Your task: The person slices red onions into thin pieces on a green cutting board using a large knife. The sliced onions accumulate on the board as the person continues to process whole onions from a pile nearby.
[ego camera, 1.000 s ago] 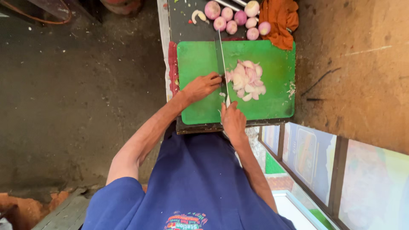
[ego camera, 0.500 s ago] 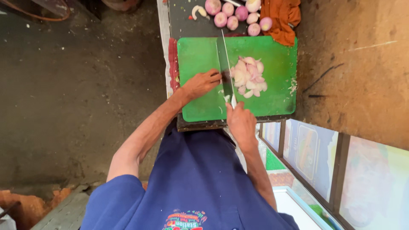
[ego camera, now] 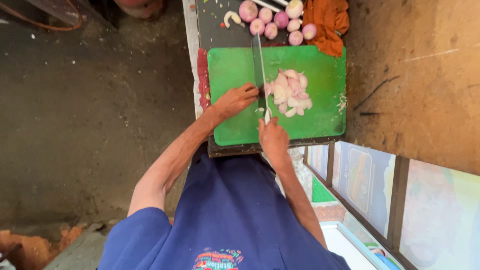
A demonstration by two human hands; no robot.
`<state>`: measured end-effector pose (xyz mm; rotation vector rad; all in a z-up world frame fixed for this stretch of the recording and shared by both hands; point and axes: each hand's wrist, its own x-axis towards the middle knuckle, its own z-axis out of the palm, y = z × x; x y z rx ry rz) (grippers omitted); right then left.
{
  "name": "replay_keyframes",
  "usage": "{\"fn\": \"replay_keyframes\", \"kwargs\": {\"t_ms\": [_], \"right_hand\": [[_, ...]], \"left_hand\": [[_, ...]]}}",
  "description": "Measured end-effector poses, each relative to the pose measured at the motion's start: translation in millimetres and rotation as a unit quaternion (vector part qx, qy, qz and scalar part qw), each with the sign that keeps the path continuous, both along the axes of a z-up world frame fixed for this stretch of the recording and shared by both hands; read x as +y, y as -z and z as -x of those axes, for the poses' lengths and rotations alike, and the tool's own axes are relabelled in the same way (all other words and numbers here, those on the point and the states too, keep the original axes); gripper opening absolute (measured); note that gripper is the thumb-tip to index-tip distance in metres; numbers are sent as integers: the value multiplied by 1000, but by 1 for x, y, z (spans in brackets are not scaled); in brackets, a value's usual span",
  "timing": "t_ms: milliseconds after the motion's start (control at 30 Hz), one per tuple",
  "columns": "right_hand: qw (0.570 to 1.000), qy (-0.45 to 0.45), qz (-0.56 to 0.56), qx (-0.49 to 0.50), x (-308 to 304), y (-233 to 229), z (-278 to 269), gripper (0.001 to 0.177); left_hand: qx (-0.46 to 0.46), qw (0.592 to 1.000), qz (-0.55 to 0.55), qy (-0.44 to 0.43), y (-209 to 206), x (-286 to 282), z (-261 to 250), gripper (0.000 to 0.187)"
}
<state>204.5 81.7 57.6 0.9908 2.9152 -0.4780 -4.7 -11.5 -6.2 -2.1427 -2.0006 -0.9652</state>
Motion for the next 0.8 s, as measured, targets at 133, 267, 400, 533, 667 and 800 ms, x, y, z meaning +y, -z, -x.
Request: {"fn": "replay_keyframes", "kwargs": {"t_ms": [133, 267, 400, 533, 667, 800], "right_hand": [[999, 10, 6, -31, -4, 6, 3, 49], [1000, 16, -4, -22, 3, 11, 10, 48], [999, -10, 8, 32, -1, 13, 0, 47], [1000, -3, 11, -11, -4, 10, 6, 48], [1000, -2, 13, 14, 6, -5, 18, 46], [999, -23, 32, -9, 4, -33, 10, 46]], "left_hand": [[4, 1000, 7, -7, 2, -6, -2, 19], [-12, 1000, 7, -3, 1, 4, 4, 15], [-14, 1000, 0, -7, 3, -3, -5, 21], [-14, 999, 26, -16, 2, -9, -6, 22], [-24, 1000, -10, -3, -1, 0, 1, 19], [-20, 1000, 16, -11, -3, -2, -1, 23]]}}
